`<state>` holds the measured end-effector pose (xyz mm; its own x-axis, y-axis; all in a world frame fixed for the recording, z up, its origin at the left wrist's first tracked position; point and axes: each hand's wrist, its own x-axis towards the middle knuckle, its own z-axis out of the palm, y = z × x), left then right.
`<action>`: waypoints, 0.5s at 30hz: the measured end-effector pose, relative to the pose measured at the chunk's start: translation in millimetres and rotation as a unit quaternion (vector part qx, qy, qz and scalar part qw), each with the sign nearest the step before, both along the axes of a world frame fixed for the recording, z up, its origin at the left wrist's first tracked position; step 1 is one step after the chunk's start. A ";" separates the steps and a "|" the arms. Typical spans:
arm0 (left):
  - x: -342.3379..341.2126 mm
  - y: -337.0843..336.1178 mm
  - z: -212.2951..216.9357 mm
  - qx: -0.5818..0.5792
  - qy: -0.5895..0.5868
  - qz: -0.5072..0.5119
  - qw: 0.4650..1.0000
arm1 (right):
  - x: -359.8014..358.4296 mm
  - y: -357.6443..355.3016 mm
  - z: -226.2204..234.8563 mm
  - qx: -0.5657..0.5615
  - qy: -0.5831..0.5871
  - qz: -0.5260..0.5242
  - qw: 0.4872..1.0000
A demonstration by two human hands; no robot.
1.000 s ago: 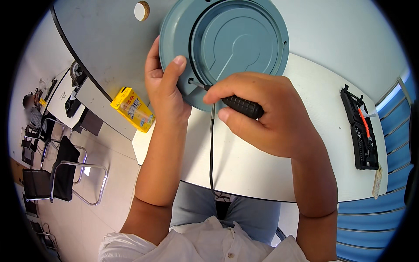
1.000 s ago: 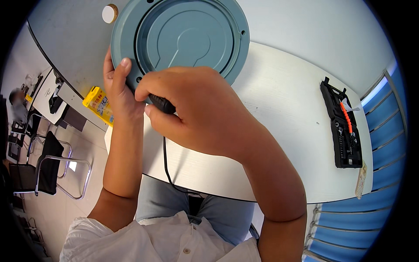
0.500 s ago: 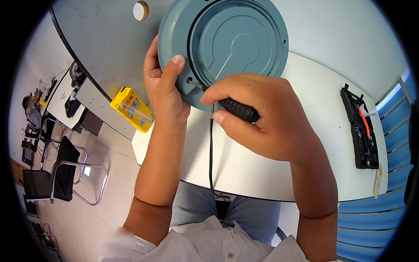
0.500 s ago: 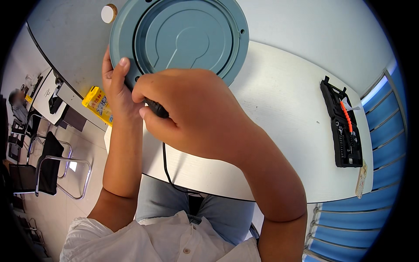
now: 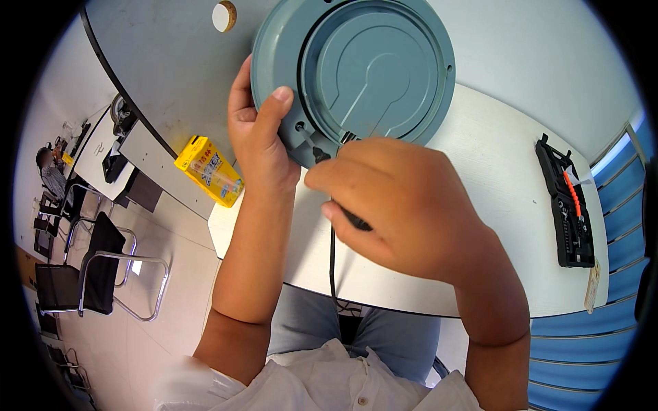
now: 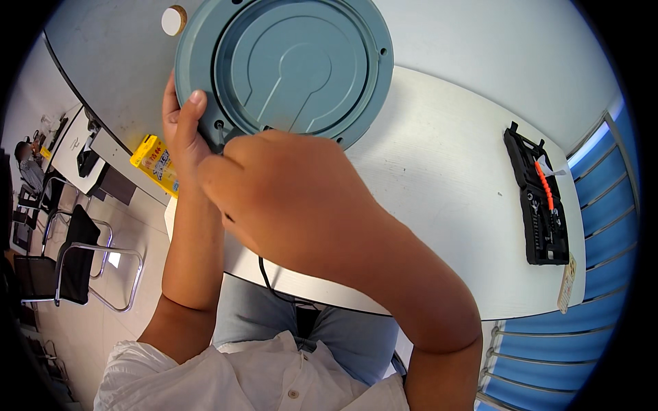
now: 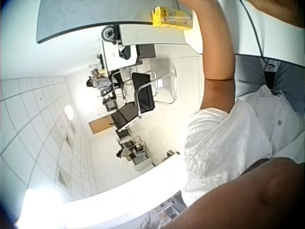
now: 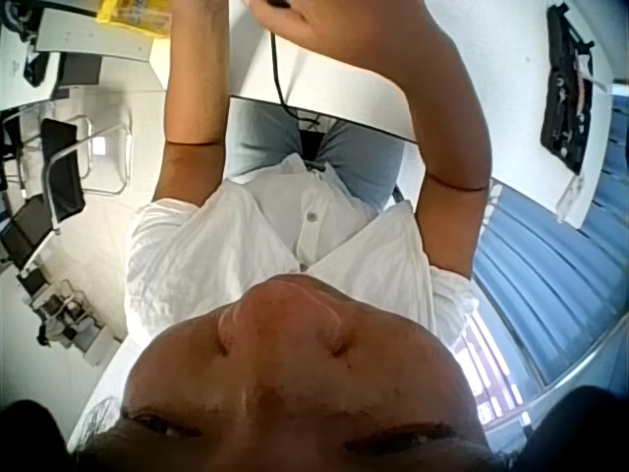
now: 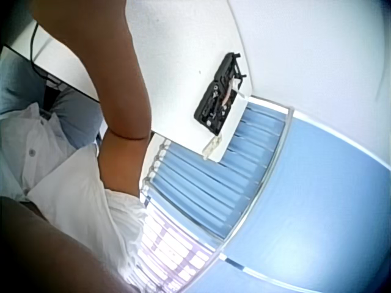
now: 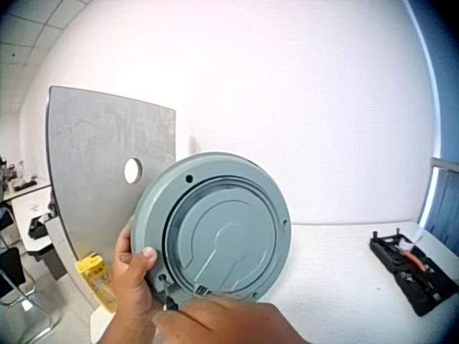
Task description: The person assembles a light-blue desk fan by hand, using a screwdriver to tighten screws on the base and then attaching the fan head. The person rotates the fan to access different screw locations and secures the components together.
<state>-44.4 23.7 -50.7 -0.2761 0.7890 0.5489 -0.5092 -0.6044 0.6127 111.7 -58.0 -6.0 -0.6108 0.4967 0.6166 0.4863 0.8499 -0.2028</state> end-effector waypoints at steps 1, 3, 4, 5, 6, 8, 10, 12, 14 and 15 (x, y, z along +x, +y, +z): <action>0.3 0.0 0.1 0.000 -0.003 -0.003 1.000 | 0.2 -0.7 0.2 -0.001 -0.004 -0.002 1.000; 0.5 -0.1 1.1 0.002 -0.008 -0.006 1.000 | 0.6 -1.4 2.2 -0.001 -0.012 -0.006 1.000; 0.3 -0.4 1.2 -0.001 -0.005 -0.005 1.000 | 1.9 -0.7 2.7 -0.005 -0.015 -0.001 1.000; -0.4 -0.4 1.1 -0.003 -0.003 -0.004 1.000 | 4.2 1.0 3.0 -0.008 -0.019 0.004 1.000; -0.8 -0.3 1.2 -0.006 0.000 -0.003 1.000 | 6.6 2.6 3.9 -0.010 -0.023 0.009 1.000; -1.5 0.0 1.1 -0.002 -0.002 -0.005 1.000 | 10.5 4.4 7.8 -0.029 -0.018 0.022 0.999; -2.2 0.8 0.6 -0.001 -0.006 -0.008 1.000 | 13.5 8.1 9.5 -0.046 -0.003 0.040 0.998; -1.9 1.6 -0.4 -0.003 -0.013 -0.013 1.000 | 16.2 12.4 8.1 -0.064 0.022 0.062 0.996; -1.0 0.4 0.5 -0.005 -0.014 -0.010 1.000 | 18.3 12.2 11.7 -0.086 0.019 0.061 0.994; -0.7 0.0 0.7 -0.007 -0.014 -0.009 1.000 | 18.6 12.1 12.8 -0.097 0.017 0.061 0.993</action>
